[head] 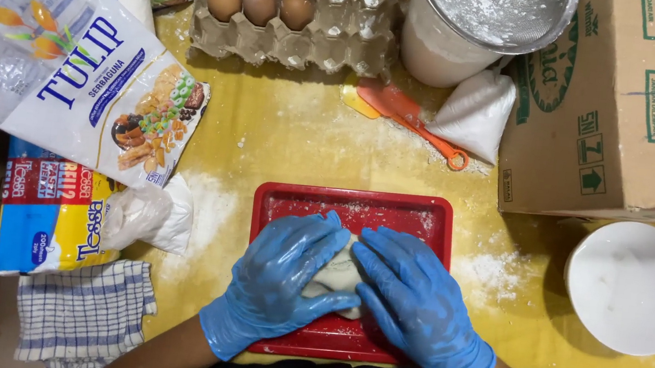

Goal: Kneading a ball of dough in a red tray on a table with baking ingredients nearby.

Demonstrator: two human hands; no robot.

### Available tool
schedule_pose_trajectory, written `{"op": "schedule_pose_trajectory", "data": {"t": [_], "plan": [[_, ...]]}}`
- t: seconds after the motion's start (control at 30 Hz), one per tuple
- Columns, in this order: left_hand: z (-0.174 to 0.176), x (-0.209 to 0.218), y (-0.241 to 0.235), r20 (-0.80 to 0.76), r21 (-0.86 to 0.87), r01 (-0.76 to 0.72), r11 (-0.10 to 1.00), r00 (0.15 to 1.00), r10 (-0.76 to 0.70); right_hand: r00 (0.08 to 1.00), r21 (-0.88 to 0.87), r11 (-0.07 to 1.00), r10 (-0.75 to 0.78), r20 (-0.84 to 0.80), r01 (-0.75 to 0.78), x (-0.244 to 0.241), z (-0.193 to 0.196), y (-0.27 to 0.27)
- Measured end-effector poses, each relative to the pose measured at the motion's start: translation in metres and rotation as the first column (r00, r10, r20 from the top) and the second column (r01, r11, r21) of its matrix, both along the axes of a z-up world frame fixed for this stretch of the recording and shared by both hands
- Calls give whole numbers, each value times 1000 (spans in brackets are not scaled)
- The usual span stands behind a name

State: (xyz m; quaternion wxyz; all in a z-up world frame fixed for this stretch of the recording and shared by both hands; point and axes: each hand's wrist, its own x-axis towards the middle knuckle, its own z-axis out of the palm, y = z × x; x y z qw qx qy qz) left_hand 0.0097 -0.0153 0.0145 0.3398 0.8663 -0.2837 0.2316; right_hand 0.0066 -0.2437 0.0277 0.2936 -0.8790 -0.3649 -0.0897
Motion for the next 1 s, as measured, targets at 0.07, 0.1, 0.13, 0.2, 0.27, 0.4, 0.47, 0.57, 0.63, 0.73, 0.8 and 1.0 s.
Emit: {"op": "schedule_pose_trajectory", "data": {"t": [0.07, 0.1, 0.13, 0.2, 0.27, 0.4, 0.47, 0.57, 0.63, 0.73, 0.8, 1.0], "plan": [[6, -9, 0, -121, 62, 77, 995, 990, -69, 997, -136, 990, 11, -75, -21, -10, 2, 0], [-1, -12, 1, -121, 63, 79, 995, 990, -71, 997, -135, 991, 9, -75, -19, -11, -5, 0], [-9, -15, 2, -155, 177, 71, 982, 987, -44, 997, -241, 970, -17, -73, -1, -12, -11, 0], [-20, -15, 0, -187, 289, 66, 955, 982, -11, 997, -344, 939, -40, -71, 13, -9, -18, 2], [-26, -6, -5, -39, 343, -47, 938, 997, 64, 995, -31, 1000, -5, -96, 2, 1, -19, 7], [-44, -4, -4, -131, 287, -24, 958, 989, 64, 982, 48, 998, -34, -184, 43, 6, -34, -1], [-53, -3, -2, -281, 99, -15, 995, 959, 42, 967, 119, 990, -46, -250, 78, 7, -42, -5], [-65, -4, 5, -507, 75, 7, 997, 861, 32, 886, 147, 974, -87, -455, 172, 13, -27, -5], [-56, -1, 4, -504, -3, 9, 1000, 864, -9, 860, 142, 967, -113, -497, 210, 11, -30, -8], [-41, 1, 7, -453, -144, 34, 989, 886, -97, 802, 159, 957, -107, -587, 243, 13, -23, -11], [-32, 2, 11, -393, -208, 63, 976, 909, -142, 778, 181, 954, -78, -623, 240, 15, -15, -13], [7, 5, 18, -818, -379, -15, 925, 473, -328, 518, 173, 960, 34, -855, 222, 13, 5, -13]]}}
